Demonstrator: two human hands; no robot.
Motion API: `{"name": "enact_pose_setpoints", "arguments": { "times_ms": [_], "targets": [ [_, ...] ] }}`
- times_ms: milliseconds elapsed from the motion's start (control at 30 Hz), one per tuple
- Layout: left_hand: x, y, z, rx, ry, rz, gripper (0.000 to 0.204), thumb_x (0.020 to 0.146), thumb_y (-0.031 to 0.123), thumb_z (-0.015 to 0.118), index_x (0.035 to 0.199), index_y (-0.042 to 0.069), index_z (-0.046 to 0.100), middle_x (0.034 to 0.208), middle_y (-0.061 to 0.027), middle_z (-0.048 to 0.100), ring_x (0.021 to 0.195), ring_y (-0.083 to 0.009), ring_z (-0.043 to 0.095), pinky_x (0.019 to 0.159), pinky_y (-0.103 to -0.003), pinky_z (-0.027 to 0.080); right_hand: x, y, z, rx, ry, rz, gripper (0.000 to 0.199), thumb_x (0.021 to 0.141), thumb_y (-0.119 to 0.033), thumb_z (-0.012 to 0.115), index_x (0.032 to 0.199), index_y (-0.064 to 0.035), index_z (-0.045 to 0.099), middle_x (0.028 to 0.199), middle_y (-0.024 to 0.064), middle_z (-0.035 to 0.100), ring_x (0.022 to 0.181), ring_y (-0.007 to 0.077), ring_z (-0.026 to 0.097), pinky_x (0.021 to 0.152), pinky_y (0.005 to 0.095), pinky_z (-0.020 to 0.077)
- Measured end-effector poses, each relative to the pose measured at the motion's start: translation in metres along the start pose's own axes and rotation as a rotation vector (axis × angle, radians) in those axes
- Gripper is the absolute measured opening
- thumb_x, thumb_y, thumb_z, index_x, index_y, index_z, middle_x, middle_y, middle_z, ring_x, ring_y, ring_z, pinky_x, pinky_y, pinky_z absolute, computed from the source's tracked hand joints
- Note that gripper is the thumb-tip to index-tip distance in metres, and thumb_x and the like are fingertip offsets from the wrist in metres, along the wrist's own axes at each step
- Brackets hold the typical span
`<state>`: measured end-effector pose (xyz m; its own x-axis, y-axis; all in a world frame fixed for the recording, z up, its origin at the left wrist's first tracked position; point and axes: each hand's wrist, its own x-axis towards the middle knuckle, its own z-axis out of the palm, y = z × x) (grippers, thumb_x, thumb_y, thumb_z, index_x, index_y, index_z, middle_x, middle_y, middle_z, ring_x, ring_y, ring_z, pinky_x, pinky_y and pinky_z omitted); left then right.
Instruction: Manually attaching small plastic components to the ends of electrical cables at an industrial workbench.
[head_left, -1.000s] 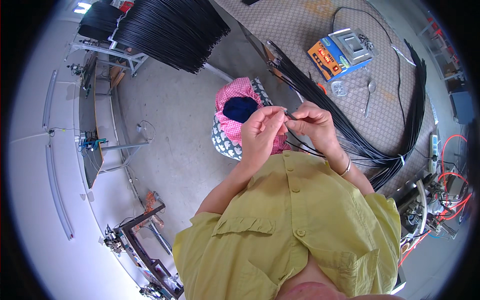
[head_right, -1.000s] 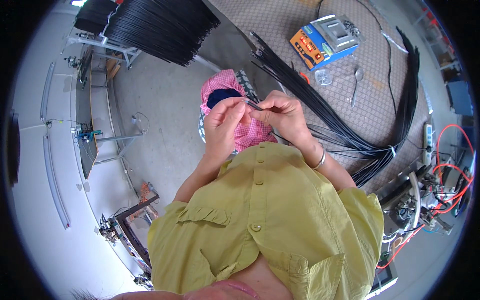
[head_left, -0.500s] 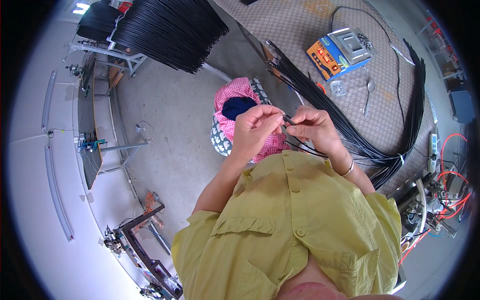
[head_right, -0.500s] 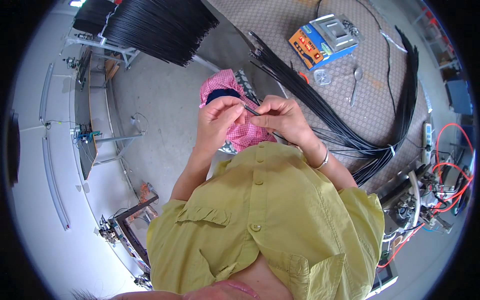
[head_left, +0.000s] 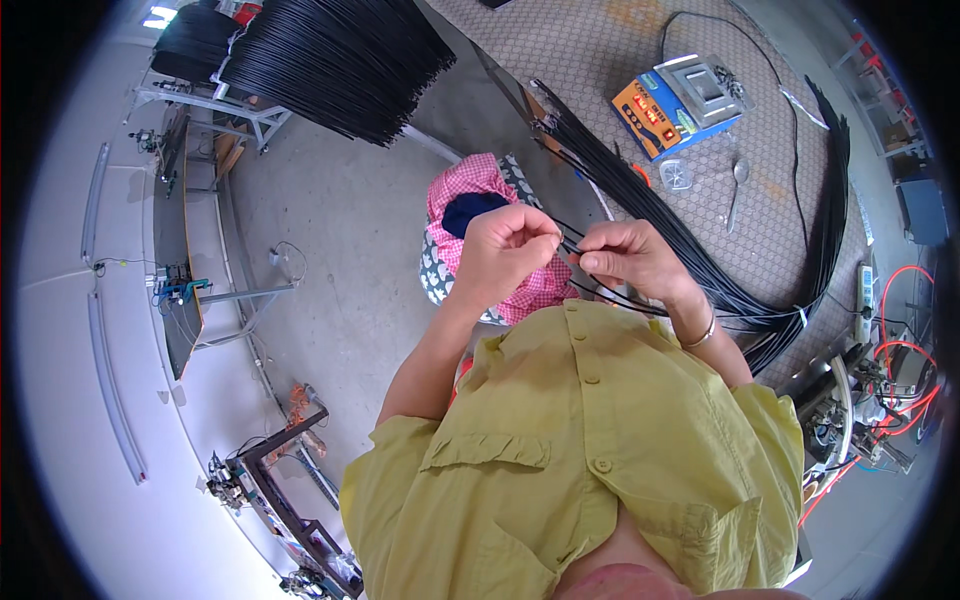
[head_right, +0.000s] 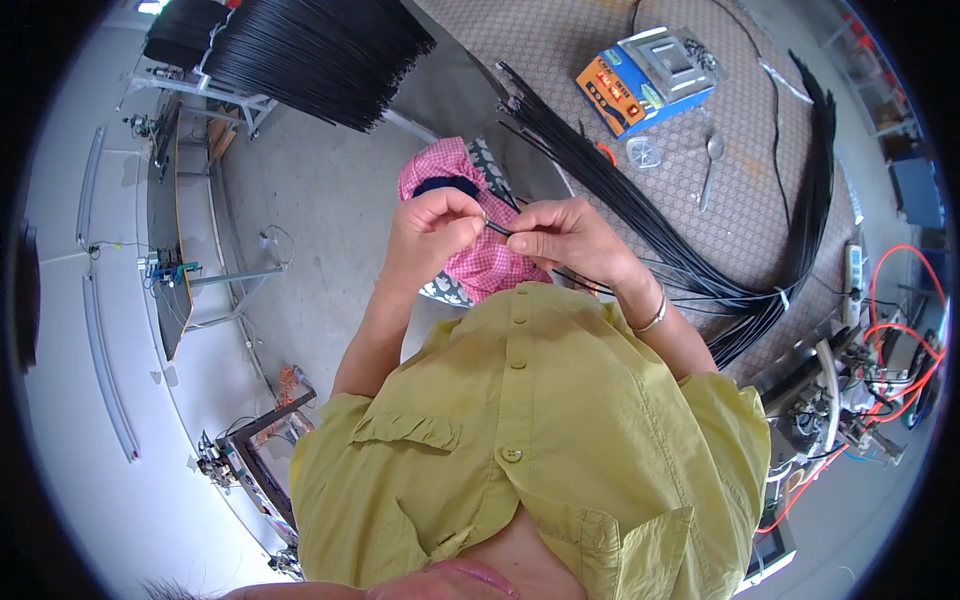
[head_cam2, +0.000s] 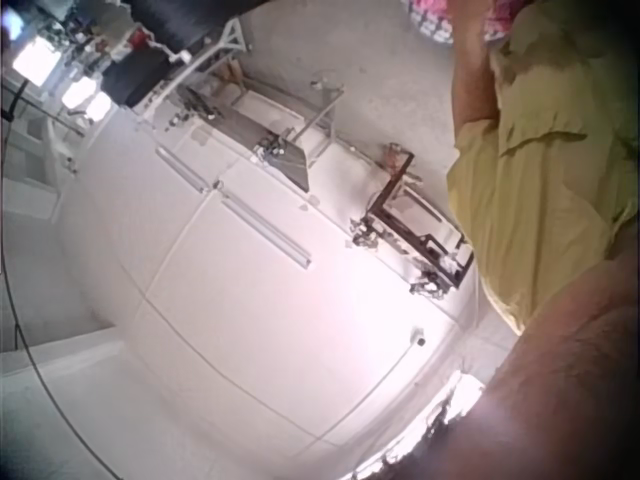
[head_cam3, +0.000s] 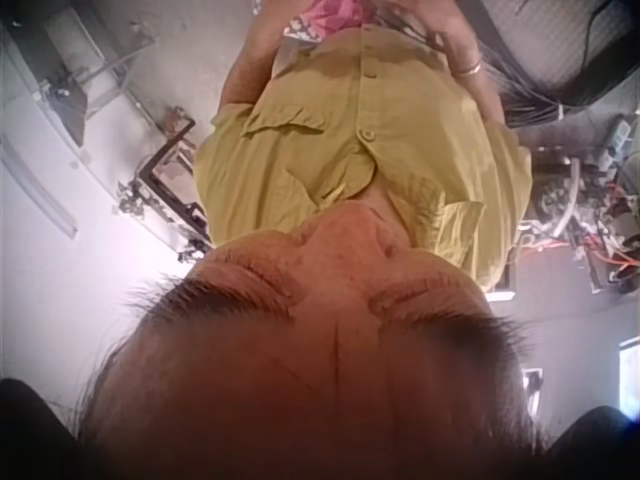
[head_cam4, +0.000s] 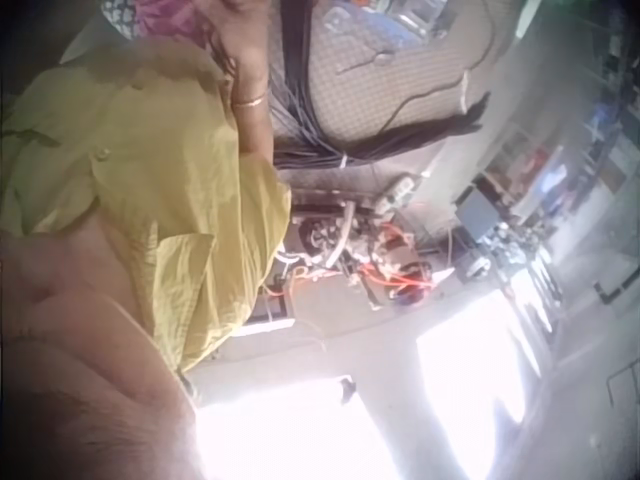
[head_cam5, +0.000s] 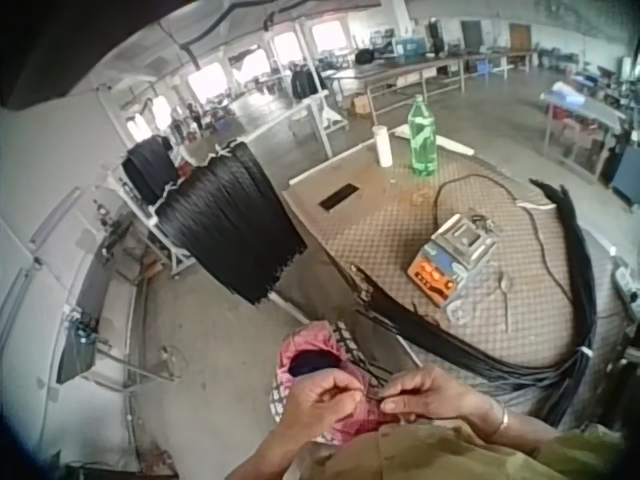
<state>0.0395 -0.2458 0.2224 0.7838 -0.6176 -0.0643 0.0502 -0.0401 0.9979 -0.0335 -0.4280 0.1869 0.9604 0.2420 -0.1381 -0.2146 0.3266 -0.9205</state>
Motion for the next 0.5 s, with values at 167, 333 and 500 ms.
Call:
{"name": "enact_pose_setpoints", "arguments": {
  "times_ms": [167,333,500],
  "targets": [
    [0.003,0.001,0.003,0.241,0.053,0.083,0.002,0.070,-0.002,0.059,0.072,-0.002,0.058,0.064,-0.0011,0.057,0.055,-0.0042,0.052,0.049,-0.018,0.041,0.000,0.005,0.001,-0.016,0.074,0.022,0.008,0.077,-0.008,0.064,0.079,-0.0004,0.062,0.067,-0.0014,0.054,0.051,0.0029,0.045,0.044,0.0178,0.0352],
    [0.012,-0.005,-0.006,0.406,-0.079,0.037,0.003,0.070,0.001,0.059,0.071,-0.001,0.058,0.062,-0.0005,0.057,0.054,-0.0054,0.051,0.048,-0.019,0.040,-0.001,0.008,0.004,-0.082,0.129,0.093,0.006,0.076,-0.006,0.065,0.076,-0.0017,0.061,0.061,-0.0021,0.052,0.050,0.0023,0.044,0.043,0.0169,0.0335],
    [0.011,-0.021,0.011,-0.173,0.167,-0.124,0.004,0.073,0.003,0.056,0.074,-0.001,0.058,0.063,-0.0011,0.056,0.054,-0.0064,0.050,0.049,-0.019,0.039,0.004,0.030,0.011,0.115,0.251,-0.056,0.005,0.077,-0.006,0.064,0.078,-0.0027,0.061,0.061,-0.0021,0.053,0.049,0.0027,0.043,0.042,0.0173,0.0318]
  ]
}}
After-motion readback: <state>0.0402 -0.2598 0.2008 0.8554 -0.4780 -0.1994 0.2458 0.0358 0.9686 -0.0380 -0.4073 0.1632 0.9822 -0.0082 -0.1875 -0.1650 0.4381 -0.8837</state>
